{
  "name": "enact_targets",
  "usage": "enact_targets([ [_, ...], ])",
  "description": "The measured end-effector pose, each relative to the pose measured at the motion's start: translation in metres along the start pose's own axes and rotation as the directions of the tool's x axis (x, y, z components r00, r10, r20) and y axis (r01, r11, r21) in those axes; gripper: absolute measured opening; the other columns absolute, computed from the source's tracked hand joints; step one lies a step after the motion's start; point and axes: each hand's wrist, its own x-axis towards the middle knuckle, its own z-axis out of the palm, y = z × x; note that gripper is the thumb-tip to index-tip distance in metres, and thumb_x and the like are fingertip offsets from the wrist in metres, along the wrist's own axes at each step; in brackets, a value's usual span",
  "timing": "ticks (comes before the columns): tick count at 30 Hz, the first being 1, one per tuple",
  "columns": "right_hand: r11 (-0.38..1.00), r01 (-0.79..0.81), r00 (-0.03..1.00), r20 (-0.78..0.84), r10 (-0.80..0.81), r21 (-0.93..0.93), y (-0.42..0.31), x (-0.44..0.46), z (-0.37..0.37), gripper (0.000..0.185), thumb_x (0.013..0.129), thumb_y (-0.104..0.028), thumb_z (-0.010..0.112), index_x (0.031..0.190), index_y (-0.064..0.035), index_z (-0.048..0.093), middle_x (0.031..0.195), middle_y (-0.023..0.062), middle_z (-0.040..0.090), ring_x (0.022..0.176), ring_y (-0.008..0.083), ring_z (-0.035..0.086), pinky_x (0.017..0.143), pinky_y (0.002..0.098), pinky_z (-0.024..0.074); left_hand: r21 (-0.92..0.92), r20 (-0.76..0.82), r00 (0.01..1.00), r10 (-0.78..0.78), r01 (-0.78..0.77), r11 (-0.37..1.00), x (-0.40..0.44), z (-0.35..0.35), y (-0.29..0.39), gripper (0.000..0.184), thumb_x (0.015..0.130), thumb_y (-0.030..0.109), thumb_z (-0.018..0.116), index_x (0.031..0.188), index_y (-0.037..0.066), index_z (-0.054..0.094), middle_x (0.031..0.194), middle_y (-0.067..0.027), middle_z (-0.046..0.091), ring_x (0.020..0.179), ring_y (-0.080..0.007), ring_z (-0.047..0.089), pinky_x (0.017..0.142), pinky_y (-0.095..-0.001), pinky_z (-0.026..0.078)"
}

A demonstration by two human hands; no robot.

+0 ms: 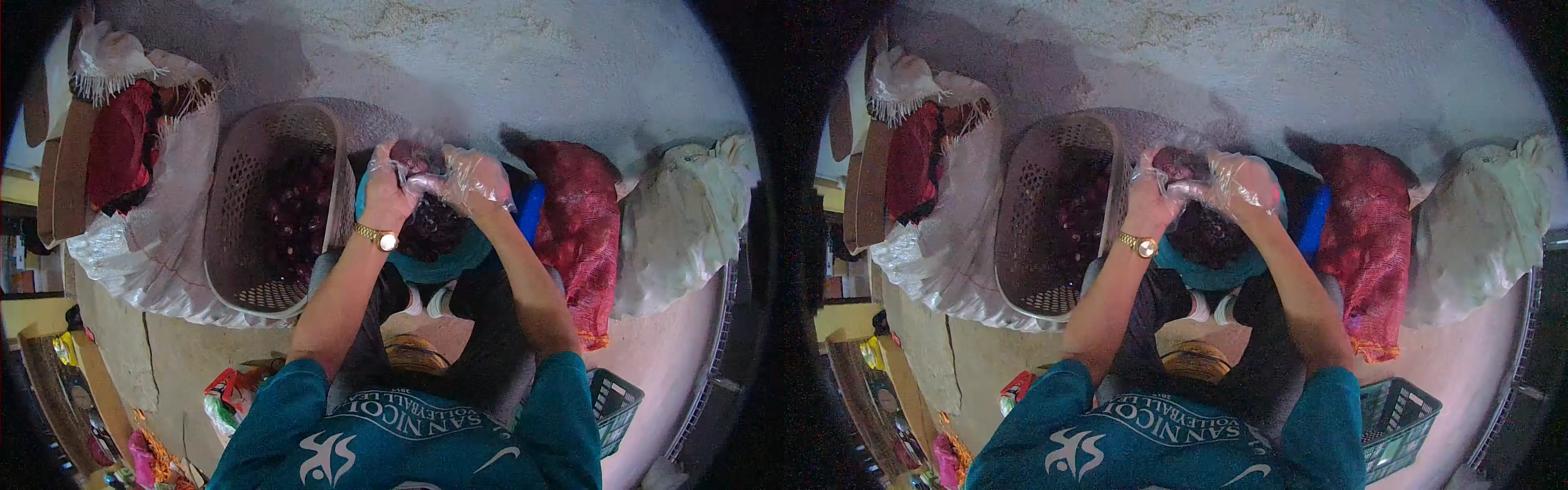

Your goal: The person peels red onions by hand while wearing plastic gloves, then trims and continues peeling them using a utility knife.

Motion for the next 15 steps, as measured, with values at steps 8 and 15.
enact_targets([
  [8, 0.999, -0.047, 0.999, -0.020, 0.047, 0.003, -0.002, 0.003, 0.019, 0.060, 0.076, -0.061, 0.062, 0.095, -0.0048, 0.063, 0.084, 0.0190, 0.066, 0.079, 0.0379, 0.066, 0.068, 0.0466, 0.0523, -0.006, -0.057, 0.995, 0.088, -0.088, 0.996, 0.002, -0.011, -0.003, 0.036, 0.097, 0.030, 0.036, 0.106, 0.001, 0.056, 0.102, -0.0157, 0.064, 0.090, -0.0273, 0.063, 0.075, -0.0393, 0.056],
  [15, 0.999, 0.043, 0.999, 0.012, -0.043, -0.024, 0.006, 0.001, -0.014, 0.079, 0.071, -0.077, 0.054, 0.097, -0.0031, 0.065, 0.080, 0.0216, 0.067, 0.077, 0.0376, 0.067, 0.066, 0.0463, 0.0529, 0.066, 0.065, 0.985, -0.162, 0.158, 0.985, -0.010, 0.012, 0.010, 0.037, 0.098, 0.029, 0.037, 0.100, 0.000, 0.060, 0.102, -0.0149, 0.065, 0.082, -0.0267, 0.063, 0.075, -0.0400, 0.054],
])
